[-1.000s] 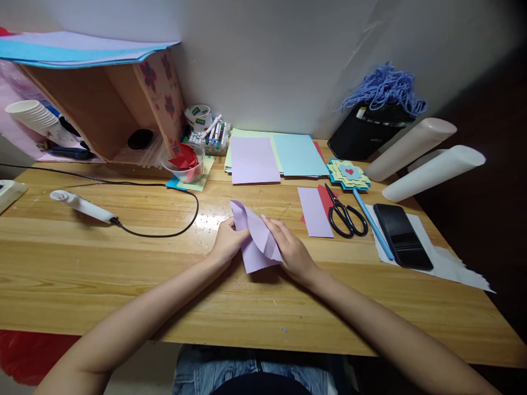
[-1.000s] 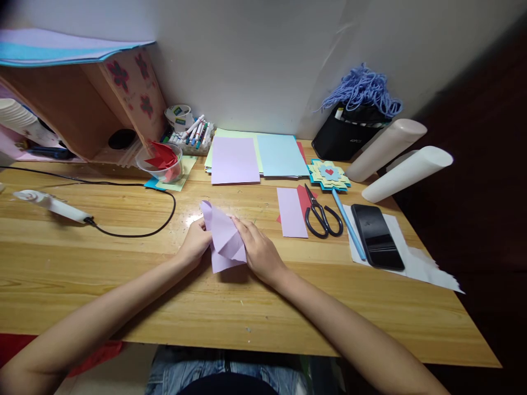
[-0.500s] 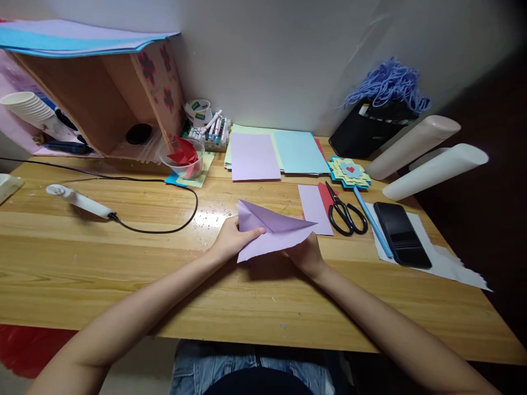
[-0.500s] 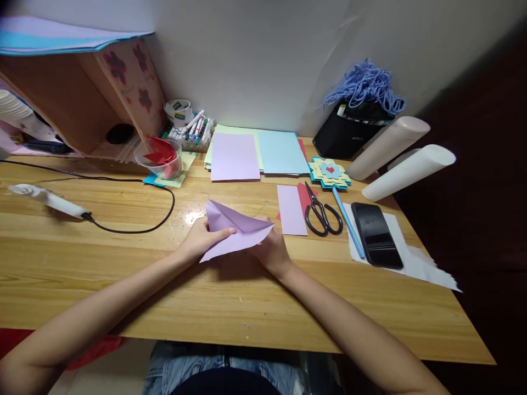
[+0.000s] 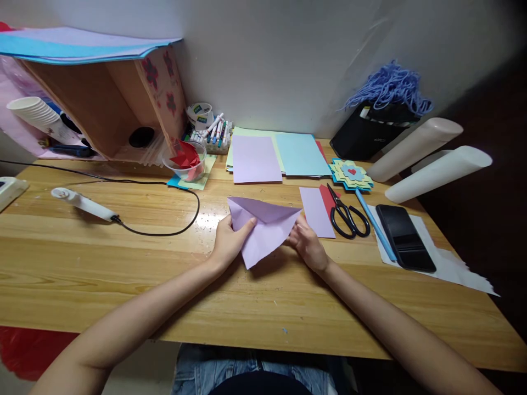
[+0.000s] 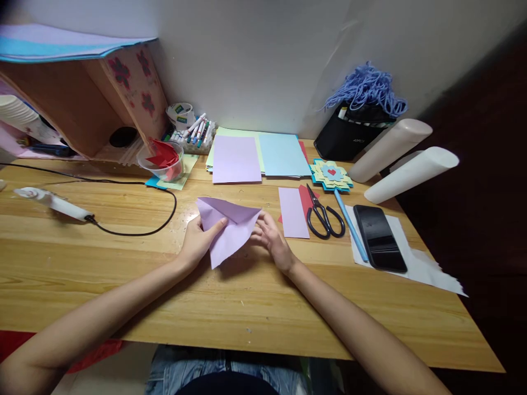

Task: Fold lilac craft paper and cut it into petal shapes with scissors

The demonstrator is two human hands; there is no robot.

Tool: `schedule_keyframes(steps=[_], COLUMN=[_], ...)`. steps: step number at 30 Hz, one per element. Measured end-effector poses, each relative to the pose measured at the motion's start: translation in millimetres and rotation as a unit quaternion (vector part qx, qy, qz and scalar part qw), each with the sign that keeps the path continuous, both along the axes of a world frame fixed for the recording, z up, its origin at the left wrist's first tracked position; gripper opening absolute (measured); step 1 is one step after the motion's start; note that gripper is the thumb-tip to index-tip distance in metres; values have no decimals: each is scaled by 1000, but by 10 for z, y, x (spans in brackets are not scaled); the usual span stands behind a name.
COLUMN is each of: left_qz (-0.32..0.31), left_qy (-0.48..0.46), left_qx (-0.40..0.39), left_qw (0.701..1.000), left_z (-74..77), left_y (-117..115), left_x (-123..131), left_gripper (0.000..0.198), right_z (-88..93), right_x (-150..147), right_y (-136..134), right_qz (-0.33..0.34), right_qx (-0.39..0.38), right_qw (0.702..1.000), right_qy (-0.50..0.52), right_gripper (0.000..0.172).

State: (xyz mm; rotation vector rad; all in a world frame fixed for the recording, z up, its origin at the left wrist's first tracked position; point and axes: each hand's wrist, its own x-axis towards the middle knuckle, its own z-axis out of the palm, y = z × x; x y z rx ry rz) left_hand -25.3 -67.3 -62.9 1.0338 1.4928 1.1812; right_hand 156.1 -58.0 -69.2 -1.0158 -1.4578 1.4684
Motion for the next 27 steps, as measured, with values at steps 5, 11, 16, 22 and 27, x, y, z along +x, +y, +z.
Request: schedule_keyframes(steps=[5, 11, 16, 22, 27], left_qz=[-10, -131, -149, -181, -177], left_qy=[7, 43, 122, 125, 34], left_qx=[31, 76, 62, 47, 50], left_qw=[999, 988, 979, 974, 982], left_z=[-20, 44, 90, 148, 202], left_y=[-40, -49, -12, 50, 77], left_x=[32, -1, -105, -193, -189], left_gripper=[27, 16, 36, 50, 28], right_z=[50, 65, 22, 22, 68], right_x=[-81, -132, -59, 53, 153], right_y=[-96, -94, -15, 73, 115], right_qz=[42, -38, -101, -79, -71], right_qx=[-67, -47, -101, -88, -106], right_qw=[996, 996, 984, 981, 977], right_qy=[-29, -64, -104, -153, -169], right_gripper=[47, 30, 28, 23, 26])
